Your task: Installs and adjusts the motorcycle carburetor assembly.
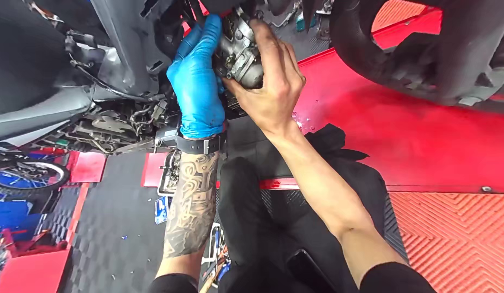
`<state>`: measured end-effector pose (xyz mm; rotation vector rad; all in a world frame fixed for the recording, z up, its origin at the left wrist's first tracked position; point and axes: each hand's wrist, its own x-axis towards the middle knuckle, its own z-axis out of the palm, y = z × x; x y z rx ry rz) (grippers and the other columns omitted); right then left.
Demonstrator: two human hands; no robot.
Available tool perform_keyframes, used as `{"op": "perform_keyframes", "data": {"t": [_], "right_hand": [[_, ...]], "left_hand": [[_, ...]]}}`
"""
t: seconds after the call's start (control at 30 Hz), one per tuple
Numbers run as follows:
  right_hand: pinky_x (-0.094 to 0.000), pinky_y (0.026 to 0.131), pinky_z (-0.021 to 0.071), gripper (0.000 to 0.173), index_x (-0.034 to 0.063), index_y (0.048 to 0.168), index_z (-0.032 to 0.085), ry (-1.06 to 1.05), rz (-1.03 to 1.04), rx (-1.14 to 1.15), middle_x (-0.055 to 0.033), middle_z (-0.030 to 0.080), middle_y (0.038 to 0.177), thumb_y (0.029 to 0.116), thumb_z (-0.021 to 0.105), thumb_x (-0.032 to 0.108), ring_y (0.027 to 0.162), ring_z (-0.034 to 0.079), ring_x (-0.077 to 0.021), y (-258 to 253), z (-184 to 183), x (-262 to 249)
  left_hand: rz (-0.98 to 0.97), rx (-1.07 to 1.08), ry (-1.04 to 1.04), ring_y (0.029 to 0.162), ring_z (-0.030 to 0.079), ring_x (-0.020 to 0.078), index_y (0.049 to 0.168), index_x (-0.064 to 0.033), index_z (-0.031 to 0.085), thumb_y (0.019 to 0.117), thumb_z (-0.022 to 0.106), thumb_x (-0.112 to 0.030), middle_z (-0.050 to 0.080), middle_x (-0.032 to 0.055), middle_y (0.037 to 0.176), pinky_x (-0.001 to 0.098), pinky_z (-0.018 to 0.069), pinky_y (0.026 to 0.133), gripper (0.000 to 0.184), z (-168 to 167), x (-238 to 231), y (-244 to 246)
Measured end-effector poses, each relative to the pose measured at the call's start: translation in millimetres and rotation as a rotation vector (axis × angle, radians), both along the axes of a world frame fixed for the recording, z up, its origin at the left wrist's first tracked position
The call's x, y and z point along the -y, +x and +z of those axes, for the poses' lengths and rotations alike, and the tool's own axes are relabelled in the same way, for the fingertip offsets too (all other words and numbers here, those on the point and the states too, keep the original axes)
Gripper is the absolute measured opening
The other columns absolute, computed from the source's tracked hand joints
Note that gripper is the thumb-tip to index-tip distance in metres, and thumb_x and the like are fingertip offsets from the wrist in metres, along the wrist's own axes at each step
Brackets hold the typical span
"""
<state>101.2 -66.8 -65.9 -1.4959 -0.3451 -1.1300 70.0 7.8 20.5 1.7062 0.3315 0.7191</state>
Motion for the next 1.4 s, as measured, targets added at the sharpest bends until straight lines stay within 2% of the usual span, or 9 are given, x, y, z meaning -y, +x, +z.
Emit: {"op": "perform_keyframes", "data": {"t": [0.23, 0.33, 0.53, 0.67, 0.8, 0.97, 1.07, 1.2, 1.4], "right_hand": [[-0.0369, 0.085, 0.0608, 0.064, -0.0013, 0.118, 0.074, 0.019, -0.021, 0.015, -0.0188, 0.074, 0.116, 0.0683, 0.095, 0.033, 0.105, 0.073, -0.0285, -1.2, 0.5, -2.2], [-0.0361, 0.083, 0.0608, 0.065, -0.0004, 0.119, 0.074, 0.004, -0.042, -0.007, -0.0181, 0.075, 0.116, 0.068, 0.095, 0.035, 0.105, 0.073, -0.0278, -2.5, 2.2, -0.9], [-0.0354, 0.082, 0.0612, 0.069, -0.0016, 0.119, 0.074, 0.034, -0.003, -0.051, -0.0161, 0.076, 0.113, 0.0662, 0.095, 0.036, 0.103, 0.074, -0.0253, -1.3, 5.4, 6.0], [-0.0357, 0.079, 0.0609, 0.071, -0.0006, 0.119, 0.074, 0.053, 0.046, -0.081, -0.0129, 0.076, 0.112, 0.0647, 0.096, 0.04, 0.098, 0.074, -0.0228, -2.3, 6.5, 8.2], [-0.0353, 0.078, 0.061, 0.074, -0.0006, 0.12, 0.073, 0.072, 0.109, -0.092, -0.0108, 0.077, 0.109, 0.0641, 0.095, 0.042, 0.096, 0.074, -0.0199, -1.5, 5.1, 9.0], [-0.0358, 0.079, 0.0614, 0.074, -0.0018, 0.121, 0.072, 0.083, 0.129, -0.058, -0.0112, 0.077, 0.109, 0.065, 0.095, 0.041, 0.097, 0.074, -0.0198, -0.1, 4.2, 6.9], [-0.0367, 0.084, 0.0621, 0.073, -0.0035, 0.12, 0.072, 0.088, 0.133, 0.002, -0.0147, 0.076, 0.113, 0.0647, 0.097, 0.036, 0.102, 0.074, -0.0228, -2.1, 3.2, 3.2], [-0.0379, 0.087, 0.0615, 0.07, -0.003, 0.12, 0.072, 0.078, 0.12, 0.033, -0.0162, 0.075, 0.116, 0.0654, 0.097, 0.034, 0.107, 0.073, -0.025, -3.7, 1.4, -3.3], [-0.0367, 0.088, 0.061, 0.065, -0.002, 0.118, 0.073, 0.046, 0.049, 0.049, -0.0164, 0.075, 0.114, 0.0666, 0.096, 0.03, 0.109, 0.073, -0.0263, -8.4, 3.5, -2.2]], "left_hand": [[-0.007, 0.04, -0.07, 0.072, 0.068, 0.0166, 0.117, -0.0031, 0.073, 0.0987, 0.07, -0.023, 0.073, 0.0108, 0.096, 0.0278, 0.051, 0.051, 0.027, -0.7, -0.5, 2.1], [-0.087, 0.022, -0.087, 0.084, 0.071, 0.0165, 0.122, -0.0025, 0.07, 0.1027, 0.064, -0.021, 0.074, 0.0111, 0.106, 0.0284, 0.0558, 0.06, 0.028, -0.9, -5.4, 2.1], [-0.179, 0.015, -0.075, 0.058, 0.055, 0.0062, 0.13, -0.0047, 0.064, 0.1063, 0.055, -0.016, 0.07, 0.0065, 0.109, 0.0182, 0.039, 0.042, 0.028, 0.6, -4.3, 1.8], [-0.258, -0.036, -0.025, 0.047, 0.036, 0.003, 0.127, -0.0124, 0.06, 0.1093, 0.048, -0.019, 0.055, -0.0035, 0.081, 0.0145, 0.0303, 0.038, 0.023, -0.2, -1.6, -20.6], [-0.384, 0.054, -0.103, 0.047, 0.039, 0.0039, 0.126, -0.0051, 0.061, 0.1106, 0.041, -0.013, 0.062, 0.001, 0.088, 0.0163, 0.0308, 0.037, 0.027, -2.6, -20.9, -2.1], [-0.35, 0.099, -0.115, 0.05, 0.045, 0.0054, 0.127, -0.0028, 0.06, 0.1112, 0.038, -0.013, 0.07, 0.0063, 0.101, 0.0177, 0.0331, 0.038, 0.029, -4.5, -16.3, -2.1], [-0.236, 0.064, -0.062, 0.053, 0.046, 0.0087, 0.127, -0.0045, 0.065, 0.1107, 0.045, -0.022, 0.066, 0.0043, 0.092, 0.0211, 0.0371, 0.041, 0.031, -3.2, -15.2, -4.6], [-0.047, 0.038, -0.013, 0.061, 0.059, 0.0116, 0.12, -0.0055, 0.073, 0.1027, 0.064, -0.028, 0.072, 0.007, 0.093, 0.024, 0.0441, 0.045, 0.03, -1.2, -9.6, -9.2], [-0.021, 0.047, -0.076, 0.076, 0.069, 0.0163, 0.115, -0.0025, 0.072, 0.1029, 0.064, -0.031, 0.074, 0.011, 0.097, 0.0294, 0.0543, 0.056, 0.032, 1.2, -4.2, -7.8]]}}
